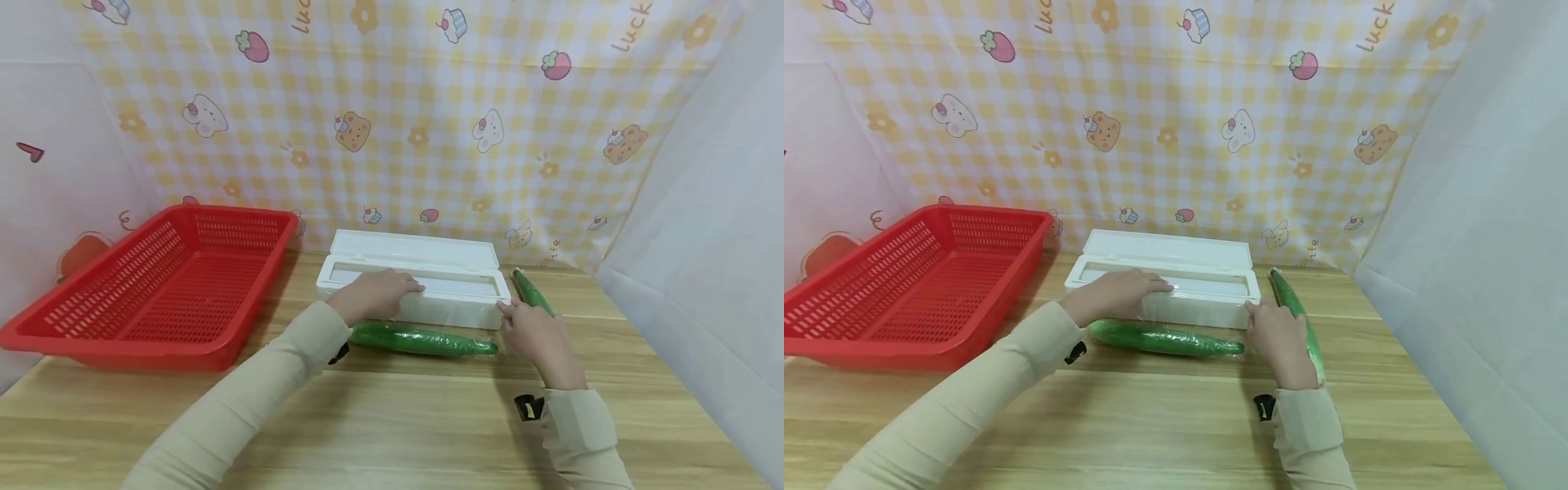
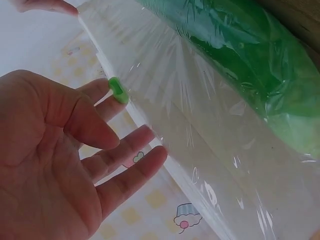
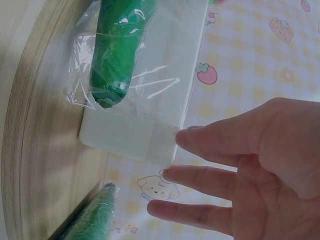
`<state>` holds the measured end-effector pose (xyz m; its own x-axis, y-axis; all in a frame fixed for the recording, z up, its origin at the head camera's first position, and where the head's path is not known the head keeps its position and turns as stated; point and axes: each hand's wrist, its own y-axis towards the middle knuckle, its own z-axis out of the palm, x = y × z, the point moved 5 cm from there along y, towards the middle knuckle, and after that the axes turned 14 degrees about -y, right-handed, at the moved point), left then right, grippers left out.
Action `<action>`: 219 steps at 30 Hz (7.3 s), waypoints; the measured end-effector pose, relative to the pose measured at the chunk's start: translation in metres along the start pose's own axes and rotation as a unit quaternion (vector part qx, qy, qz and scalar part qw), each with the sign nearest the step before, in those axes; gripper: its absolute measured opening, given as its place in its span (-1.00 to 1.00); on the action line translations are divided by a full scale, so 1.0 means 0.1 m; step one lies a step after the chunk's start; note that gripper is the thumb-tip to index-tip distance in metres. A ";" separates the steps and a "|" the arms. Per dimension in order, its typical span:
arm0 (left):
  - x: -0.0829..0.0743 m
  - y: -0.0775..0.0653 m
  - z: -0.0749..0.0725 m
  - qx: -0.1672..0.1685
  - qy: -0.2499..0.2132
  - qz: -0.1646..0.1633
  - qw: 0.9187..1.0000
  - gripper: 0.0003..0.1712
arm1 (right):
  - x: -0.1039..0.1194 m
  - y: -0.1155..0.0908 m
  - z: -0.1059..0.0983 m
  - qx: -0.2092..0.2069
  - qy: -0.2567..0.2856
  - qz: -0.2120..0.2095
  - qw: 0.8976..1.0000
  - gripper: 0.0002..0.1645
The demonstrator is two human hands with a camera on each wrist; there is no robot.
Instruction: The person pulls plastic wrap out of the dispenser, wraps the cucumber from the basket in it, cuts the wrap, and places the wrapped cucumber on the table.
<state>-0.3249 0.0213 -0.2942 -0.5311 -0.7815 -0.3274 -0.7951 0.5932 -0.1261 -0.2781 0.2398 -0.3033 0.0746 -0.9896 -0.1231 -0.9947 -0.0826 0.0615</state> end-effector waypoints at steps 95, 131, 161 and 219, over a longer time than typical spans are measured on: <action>0.08 -0.42 0.51 -0.079 0.000 0.094 0.992 -0.47 | 0.58 -0.12 -0.15 -0.070 0.022 -0.116 0.991 -0.58; -0.12 -0.61 0.58 0.000 -0.053 0.037 0.998 -0.50 | 1.08 -0.24 0.13 0.107 0.082 -0.193 0.972 -0.70; 0.20 -0.49 0.57 0.016 -0.225 0.009 0.974 -0.76 | 1.14 -0.26 0.17 0.111 0.056 -0.150 0.981 -0.62; 0.25 -0.42 0.48 -0.084 -0.065 0.050 0.993 -0.66 | 1.02 -0.12 0.24 -0.004 -0.044 -0.140 0.989 -0.54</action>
<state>-0.2907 -0.0134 -0.3417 -0.5766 -0.6822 -0.4496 -0.7838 0.6172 0.0685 -0.2602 0.1423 -0.3400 0.3400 -0.9138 -0.2222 -0.9354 -0.3530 0.0204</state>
